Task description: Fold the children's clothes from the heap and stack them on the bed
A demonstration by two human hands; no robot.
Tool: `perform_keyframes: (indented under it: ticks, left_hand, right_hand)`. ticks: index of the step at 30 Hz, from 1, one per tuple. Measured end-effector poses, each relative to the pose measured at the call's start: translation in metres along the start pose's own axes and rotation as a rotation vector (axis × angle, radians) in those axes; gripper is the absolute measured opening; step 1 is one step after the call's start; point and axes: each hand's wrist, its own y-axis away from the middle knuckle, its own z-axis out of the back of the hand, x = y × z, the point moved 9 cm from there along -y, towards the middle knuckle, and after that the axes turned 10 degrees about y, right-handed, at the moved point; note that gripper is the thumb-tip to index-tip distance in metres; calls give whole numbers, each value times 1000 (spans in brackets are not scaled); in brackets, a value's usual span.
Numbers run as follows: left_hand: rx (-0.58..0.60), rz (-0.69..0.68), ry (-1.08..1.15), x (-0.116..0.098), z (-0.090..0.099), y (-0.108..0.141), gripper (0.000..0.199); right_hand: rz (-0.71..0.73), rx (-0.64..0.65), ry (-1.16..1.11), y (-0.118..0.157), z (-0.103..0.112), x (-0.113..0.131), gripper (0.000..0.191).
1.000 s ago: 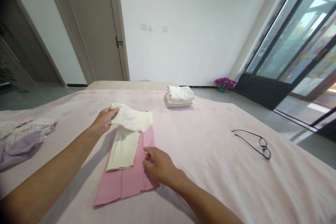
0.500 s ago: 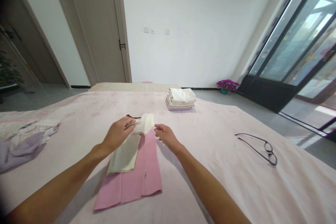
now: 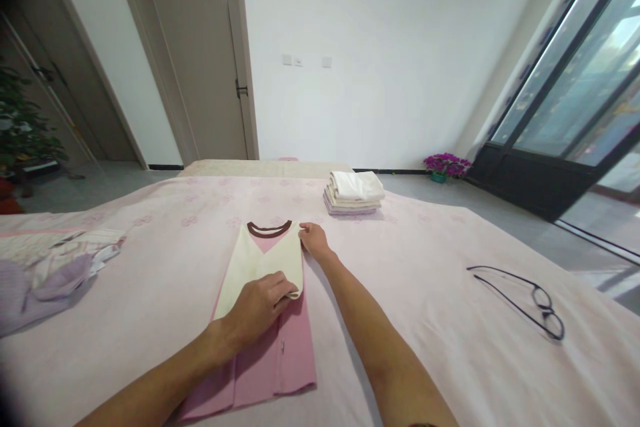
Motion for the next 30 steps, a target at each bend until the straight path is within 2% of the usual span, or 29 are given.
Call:
perform_keyframes:
  ticks: [6,11,18,24,27,30]
  left_hand:
    - [42,-56,-66,-3,-19,1,18]
    - [81,-98,-115,-7,-27,0,18]
    - [126,-86,-103,-2,-27,3,15]
    - [153,-93,-68,-5,-26,6,10]
    - [138,-67,-6,-5,-21,7,18]
    - [43,-26,1,0,-10,4,30]
  right_hand:
    - [-37,-96,181,-22,3,-4,36]
    - [-54,-106,265,-31,-3,-9,30]
    - [-71,-144,333,-32,-4,-10,29]
    - [-41,-151,291,-34,-4,-13,23]
    - [-25,-129,215,-40,-4,-16,20]
    - [-22,-108,114,-43,-3,-20,26]
